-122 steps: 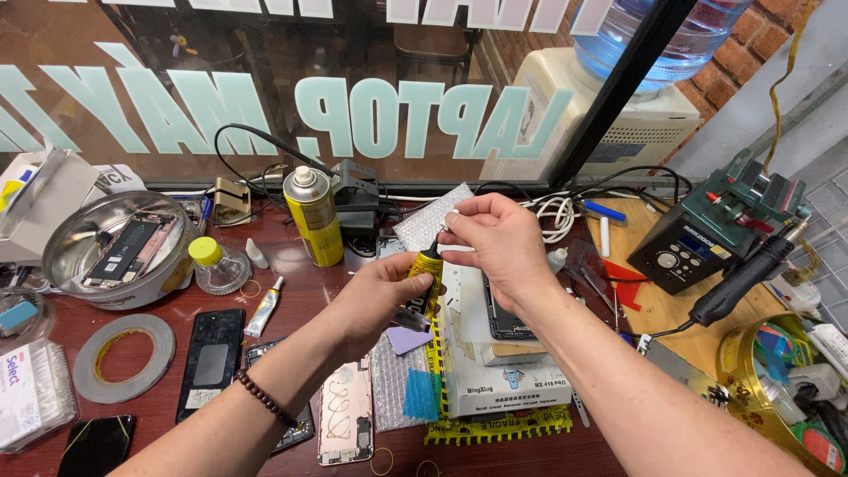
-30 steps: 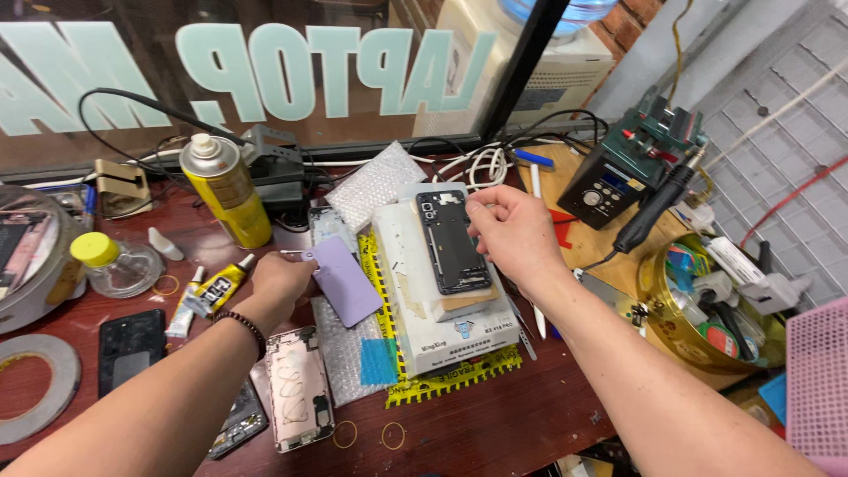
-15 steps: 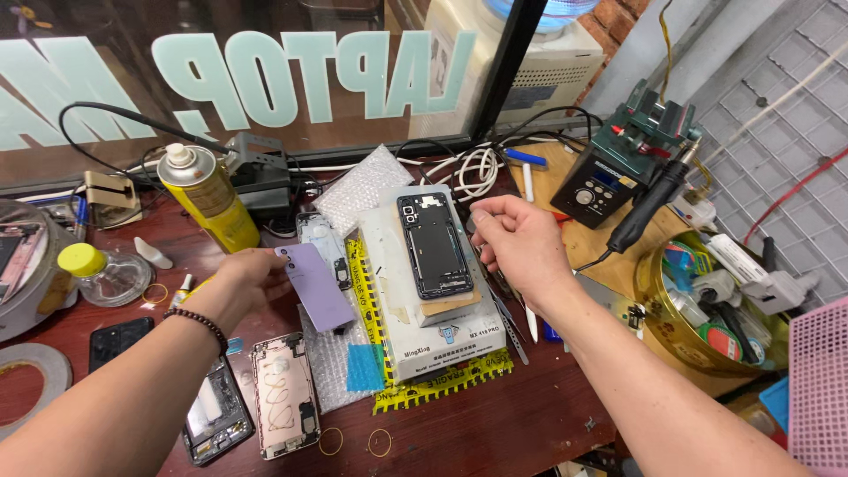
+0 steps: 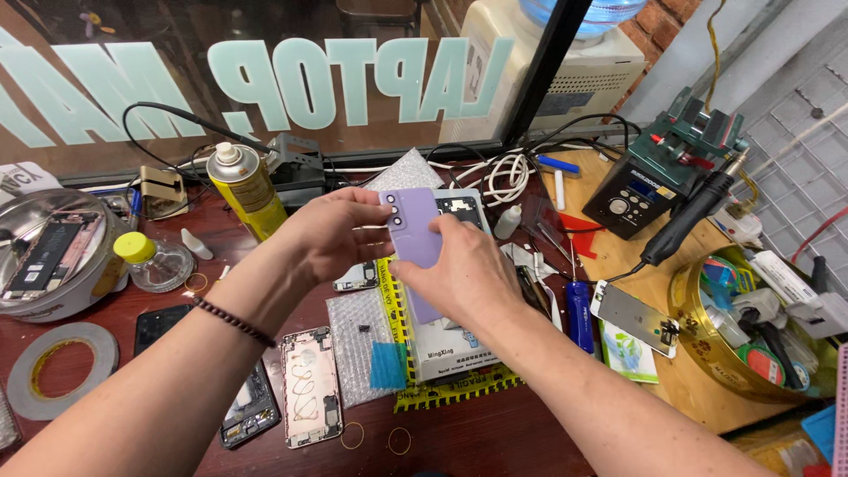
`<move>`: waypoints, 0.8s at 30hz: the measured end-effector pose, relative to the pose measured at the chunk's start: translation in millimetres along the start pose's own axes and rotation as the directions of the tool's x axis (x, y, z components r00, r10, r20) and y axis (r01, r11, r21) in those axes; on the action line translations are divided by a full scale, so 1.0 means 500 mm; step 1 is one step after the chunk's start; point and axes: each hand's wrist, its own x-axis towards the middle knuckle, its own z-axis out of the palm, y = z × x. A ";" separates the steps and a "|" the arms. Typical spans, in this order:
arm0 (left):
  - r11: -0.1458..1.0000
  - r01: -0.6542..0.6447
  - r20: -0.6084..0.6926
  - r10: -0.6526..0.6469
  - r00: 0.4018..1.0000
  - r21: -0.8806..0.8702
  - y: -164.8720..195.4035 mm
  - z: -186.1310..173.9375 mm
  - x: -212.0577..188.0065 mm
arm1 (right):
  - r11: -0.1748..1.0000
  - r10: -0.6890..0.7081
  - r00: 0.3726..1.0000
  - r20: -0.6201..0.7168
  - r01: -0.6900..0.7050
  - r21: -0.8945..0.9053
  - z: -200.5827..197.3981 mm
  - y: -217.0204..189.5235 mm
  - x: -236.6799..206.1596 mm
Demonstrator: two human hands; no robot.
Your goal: The person unplugs a charging cable from a phone, then applies adhesive from a yellow glue bottle around the edges of the phone frame. They press a purple back cover onto the phone, then wrap rubber bands around the assembled phone to hold the cover in place.
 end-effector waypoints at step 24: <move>0.700 -0.118 -0.024 0.190 0.981 0.704 -0.056 0.114 0.225 | 0.914 0.318 0.947 0.036 -0.296 -0.279 0.003 0.072 0.057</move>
